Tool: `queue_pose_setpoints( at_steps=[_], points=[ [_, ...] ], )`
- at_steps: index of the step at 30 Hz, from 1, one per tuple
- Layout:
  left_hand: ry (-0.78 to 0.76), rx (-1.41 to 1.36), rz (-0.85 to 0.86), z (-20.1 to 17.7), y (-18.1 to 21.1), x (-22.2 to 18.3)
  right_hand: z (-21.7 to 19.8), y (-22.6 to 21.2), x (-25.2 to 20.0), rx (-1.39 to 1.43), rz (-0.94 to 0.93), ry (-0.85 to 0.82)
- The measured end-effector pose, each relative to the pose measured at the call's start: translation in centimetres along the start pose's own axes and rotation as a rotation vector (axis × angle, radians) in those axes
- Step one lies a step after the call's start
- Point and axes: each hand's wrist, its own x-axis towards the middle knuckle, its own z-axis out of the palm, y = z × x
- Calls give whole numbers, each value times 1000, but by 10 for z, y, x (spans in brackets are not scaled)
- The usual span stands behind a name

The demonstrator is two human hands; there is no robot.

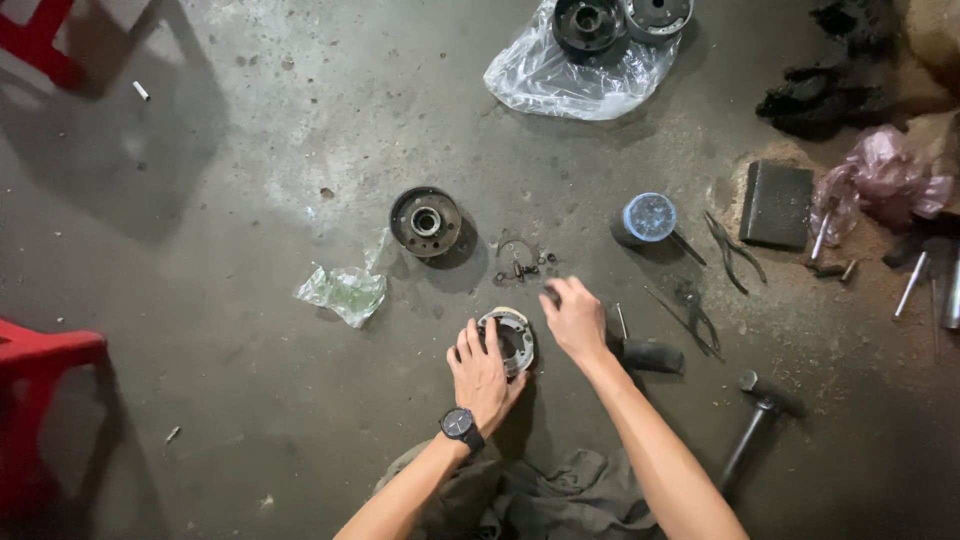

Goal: The person sits on the workshop floor assembling a motorcycle clutch hub. They fit clutch shoes and springs into the hub, use pliers and a screwdriver to hook and seat the springs, then stand up and carry a part over to a bench machine.

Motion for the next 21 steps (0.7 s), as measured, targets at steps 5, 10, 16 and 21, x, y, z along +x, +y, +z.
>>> queue_pose_setpoints(
  at_steps=[5,10,16,21],
  points=[
    [35,2,29,4,-5,3,26,-20,32,-87,-234,60],
    [42,25,33,8,-6,7,44,-24,40,-176,-277,126],
    [-333,75,330,-18,-13,47,5,-8,30,150,-52,193],
    [-328,91,380,-57,-12,58,-22,4,-4,377,251,30]
  ],
)
